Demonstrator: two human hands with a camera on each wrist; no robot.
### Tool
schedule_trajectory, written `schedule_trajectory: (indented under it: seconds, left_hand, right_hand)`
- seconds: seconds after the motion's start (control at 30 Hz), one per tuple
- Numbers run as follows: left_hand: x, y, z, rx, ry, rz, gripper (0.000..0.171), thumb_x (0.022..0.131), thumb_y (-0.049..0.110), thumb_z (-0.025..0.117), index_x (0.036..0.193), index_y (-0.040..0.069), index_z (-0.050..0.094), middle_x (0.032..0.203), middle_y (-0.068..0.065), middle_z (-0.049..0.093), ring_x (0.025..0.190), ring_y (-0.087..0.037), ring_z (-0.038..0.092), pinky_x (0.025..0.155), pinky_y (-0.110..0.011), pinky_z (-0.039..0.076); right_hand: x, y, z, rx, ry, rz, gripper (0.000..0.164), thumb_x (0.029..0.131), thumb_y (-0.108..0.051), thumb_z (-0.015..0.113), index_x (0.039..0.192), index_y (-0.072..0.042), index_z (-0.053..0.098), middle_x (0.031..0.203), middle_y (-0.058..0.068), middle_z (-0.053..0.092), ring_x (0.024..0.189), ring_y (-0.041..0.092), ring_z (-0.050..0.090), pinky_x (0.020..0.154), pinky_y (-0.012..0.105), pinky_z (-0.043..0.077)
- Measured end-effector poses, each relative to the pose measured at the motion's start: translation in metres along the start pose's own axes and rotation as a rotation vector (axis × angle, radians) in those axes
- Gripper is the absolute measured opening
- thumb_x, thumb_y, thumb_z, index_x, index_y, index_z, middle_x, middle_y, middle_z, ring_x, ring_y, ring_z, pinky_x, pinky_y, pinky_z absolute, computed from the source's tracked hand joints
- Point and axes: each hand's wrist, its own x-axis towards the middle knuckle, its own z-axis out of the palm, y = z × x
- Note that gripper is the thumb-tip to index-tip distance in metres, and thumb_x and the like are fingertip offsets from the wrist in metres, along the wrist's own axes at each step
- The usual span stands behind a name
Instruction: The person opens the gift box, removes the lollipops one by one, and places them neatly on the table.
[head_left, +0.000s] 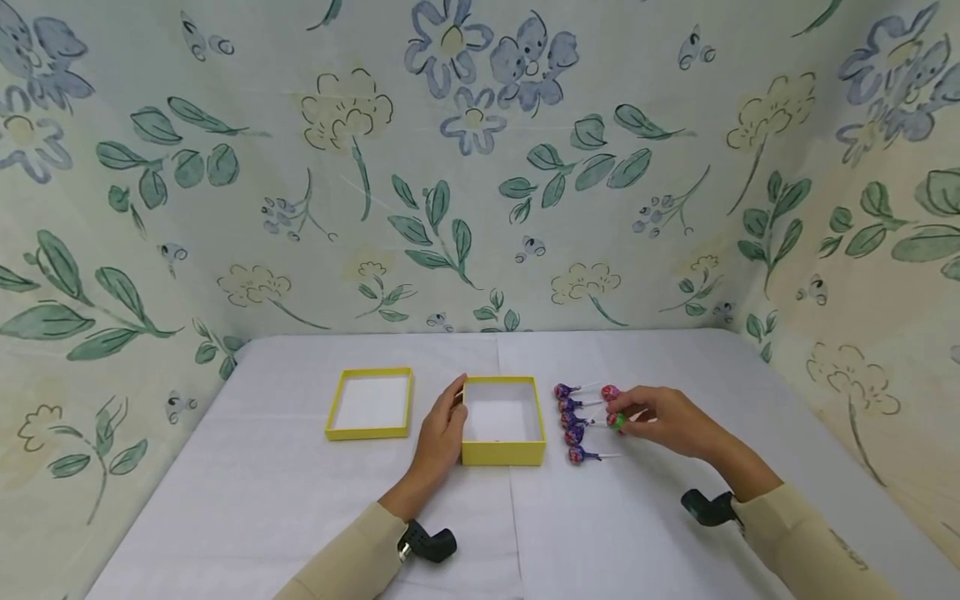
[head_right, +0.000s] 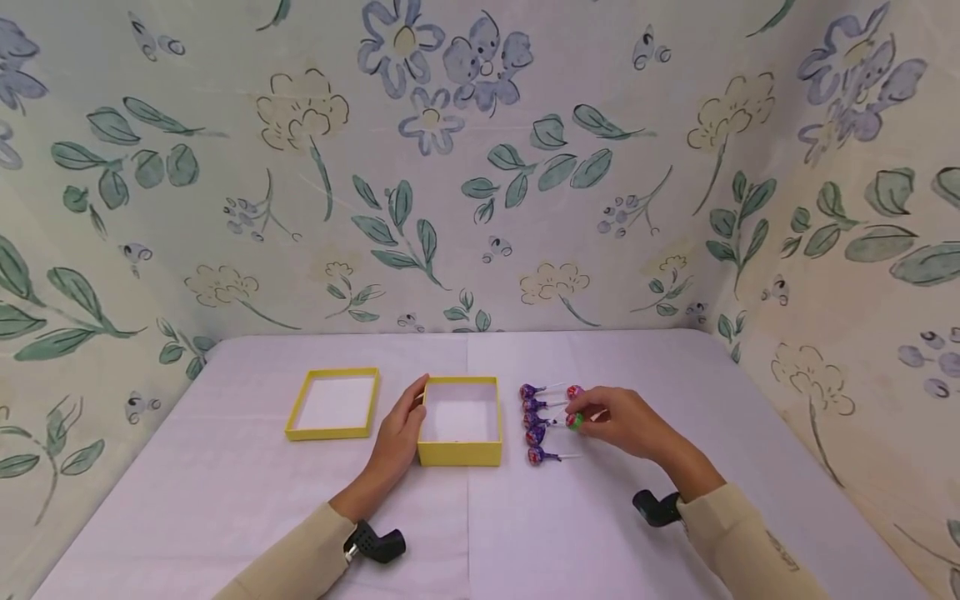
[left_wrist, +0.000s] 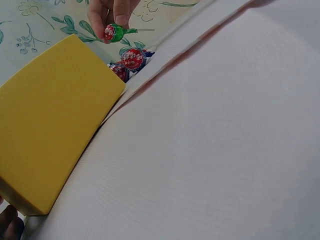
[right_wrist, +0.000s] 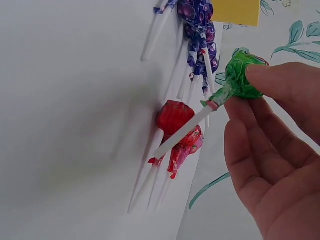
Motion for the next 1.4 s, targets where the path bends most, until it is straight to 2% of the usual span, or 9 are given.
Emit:
schedule_trajectory:
  seconds: [0.1,0.3,0.53,0.93,1.2,1.4]
  left_hand:
    - [0.0,-0.002,0.0,0.001,-0.001,-0.003,0.046,0.103,0.019,0.037,0.149,0.022,0.037,0.149,0.005,0.04,0.133,-0.016,0.042,0.109,-0.04,0.037]
    - [0.0,-0.001,0.0,-0.011,0.001,-0.001,0.046,0.103,0.019,0.038,0.148,0.028,0.037,0.149,0.006,0.039,0.133,-0.017,0.042,0.109,-0.04,0.037]
    - [-0.001,-0.001,-0.001,-0.008,-0.003,-0.008,0.046,0.103,0.019,0.038,0.148,0.029,0.037,0.149,0.006,0.039,0.133,-0.016,0.042,0.11,-0.04,0.037]
    - [0.0,0.0,-0.001,-0.012,-0.006,-0.013,0.046,0.103,0.019,0.038,0.148,0.031,0.036,0.149,0.007,0.039,0.134,-0.016,0.041,0.11,-0.04,0.036]
    - [0.001,0.001,-0.001,0.001,-0.001,-0.009,0.046,0.103,0.019,0.038,0.15,0.022,0.036,0.149,0.007,0.039,0.133,-0.016,0.042,0.11,-0.04,0.036]
    - [0.0,0.001,-0.001,0.002,-0.003,-0.012,0.046,0.103,0.019,0.037,0.149,0.028,0.036,0.149,0.007,0.039,0.134,-0.016,0.042,0.11,-0.039,0.036]
  right_hand:
    - [-0.002,0.004,0.002,-0.018,-0.006,-0.012,0.026,0.082,-0.002,0.073,0.107,-0.006,0.07,0.104,0.002,0.068,0.091,0.017,0.063,0.078,0.029,0.056]
    - [-0.005,0.014,0.004,-0.077,-0.015,-0.042,0.024,0.083,-0.002,0.072,0.105,-0.008,0.071,0.1,-0.001,0.067,0.088,0.019,0.06,0.076,0.033,0.056]
    - [-0.008,0.024,0.008,-0.102,-0.007,-0.073,0.026,0.081,0.002,0.07,0.103,-0.012,0.072,0.101,-0.001,0.067,0.086,0.018,0.059,0.074,0.032,0.056]
    - [-0.008,0.024,0.015,-0.151,0.012,-0.051,0.027,0.08,0.005,0.07,0.101,-0.013,0.072,0.103,-0.001,0.066,0.09,0.017,0.06,0.075,0.032,0.057]
    - [-0.007,0.024,0.019,-0.22,0.006,-0.036,0.027,0.079,0.004,0.073,0.099,-0.014,0.072,0.102,-0.001,0.067,0.092,0.019,0.061,0.075,0.031,0.058]
    - [-0.008,0.023,0.02,-0.239,0.005,-0.034,0.027,0.079,0.003,0.074,0.099,-0.015,0.072,0.102,-0.001,0.067,0.091,0.019,0.062,0.074,0.031,0.058]
